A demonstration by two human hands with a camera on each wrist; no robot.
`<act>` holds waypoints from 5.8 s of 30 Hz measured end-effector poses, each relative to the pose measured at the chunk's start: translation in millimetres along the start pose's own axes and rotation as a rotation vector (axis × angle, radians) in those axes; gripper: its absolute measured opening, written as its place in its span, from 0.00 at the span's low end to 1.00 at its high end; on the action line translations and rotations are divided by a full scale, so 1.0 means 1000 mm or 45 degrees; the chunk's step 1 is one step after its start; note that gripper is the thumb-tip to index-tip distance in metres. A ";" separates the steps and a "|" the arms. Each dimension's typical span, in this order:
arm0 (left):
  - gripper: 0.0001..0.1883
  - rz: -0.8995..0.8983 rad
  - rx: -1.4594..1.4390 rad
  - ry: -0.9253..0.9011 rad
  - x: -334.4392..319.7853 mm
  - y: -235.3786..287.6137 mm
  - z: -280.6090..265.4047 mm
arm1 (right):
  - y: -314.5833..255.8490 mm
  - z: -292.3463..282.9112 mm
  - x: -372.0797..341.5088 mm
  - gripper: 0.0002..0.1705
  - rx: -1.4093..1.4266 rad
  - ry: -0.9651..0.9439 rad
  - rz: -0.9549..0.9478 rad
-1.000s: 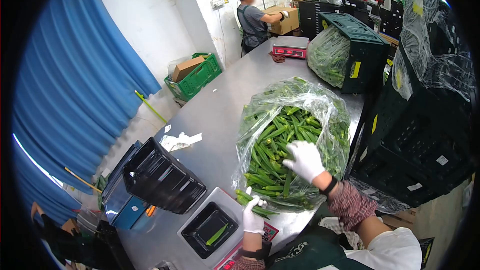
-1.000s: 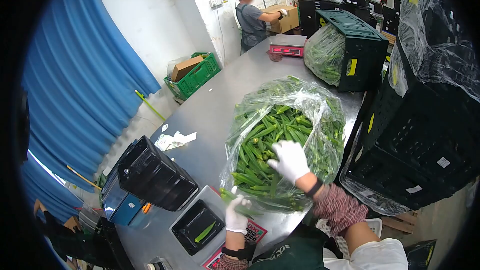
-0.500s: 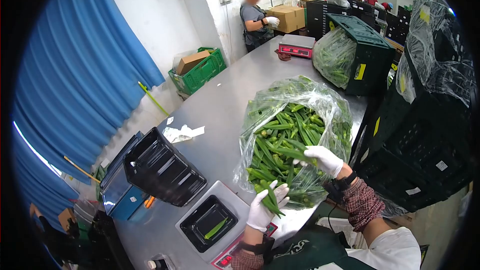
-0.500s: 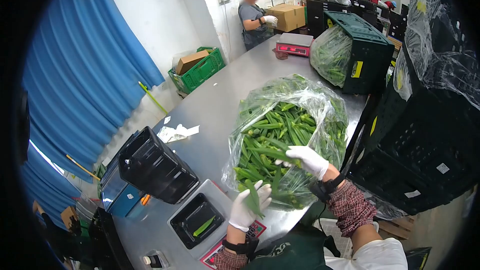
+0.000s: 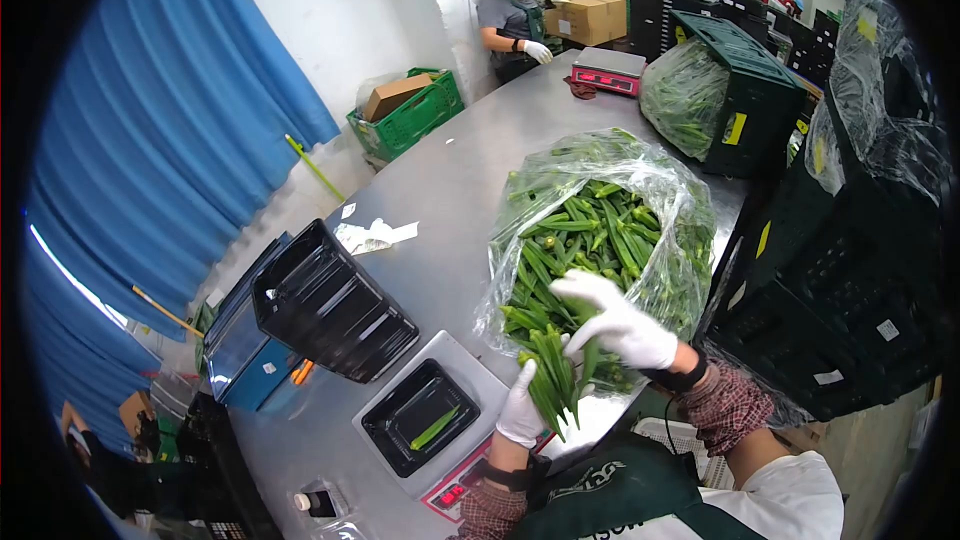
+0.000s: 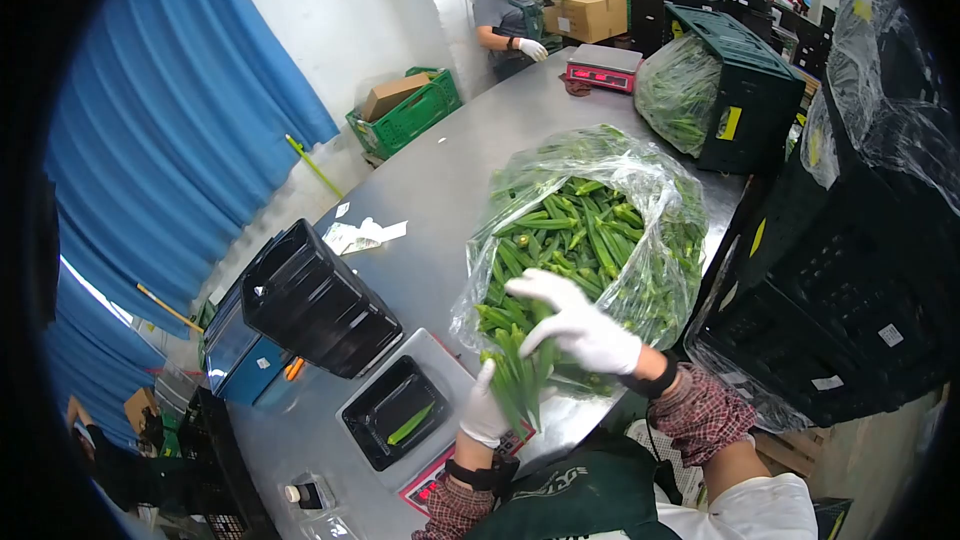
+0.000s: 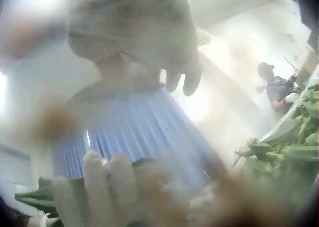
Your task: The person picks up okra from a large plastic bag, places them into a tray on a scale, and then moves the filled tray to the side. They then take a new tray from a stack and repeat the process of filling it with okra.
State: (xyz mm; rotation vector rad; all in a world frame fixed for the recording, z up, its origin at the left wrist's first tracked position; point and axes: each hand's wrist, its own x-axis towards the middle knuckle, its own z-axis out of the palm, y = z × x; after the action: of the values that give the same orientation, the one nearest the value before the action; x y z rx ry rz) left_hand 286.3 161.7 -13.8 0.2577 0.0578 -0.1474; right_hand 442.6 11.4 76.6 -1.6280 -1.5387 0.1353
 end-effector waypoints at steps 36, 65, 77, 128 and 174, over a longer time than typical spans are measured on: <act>0.19 0.349 0.695 0.467 0.024 -0.016 0.012 | 0.037 0.034 -0.016 0.15 1.103 0.179 1.100; 0.32 0.289 0.108 0.321 -0.008 -0.008 -0.041 | 0.099 0.058 -0.045 0.13 -0.973 -0.219 0.058; 0.40 0.427 0.031 0.128 -0.011 0.004 -0.016 | 0.006 0.040 -0.013 0.25 1.594 0.116 0.965; 0.33 0.626 2.941 1.668 -0.206 0.112 -0.076 | 0.147 0.068 0.076 0.29 -0.967 -0.003 0.733; 0.40 0.563 3.177 0.937 -0.159 0.103 -0.044 | -0.004 0.047 -0.024 0.29 0.367 0.155 0.641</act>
State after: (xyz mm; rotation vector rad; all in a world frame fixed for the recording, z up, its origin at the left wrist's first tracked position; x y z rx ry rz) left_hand 143.6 293.8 -18.6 2.7909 0.5401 0.4366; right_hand 405.4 13.6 39.2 -1.7182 -0.9424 0.4967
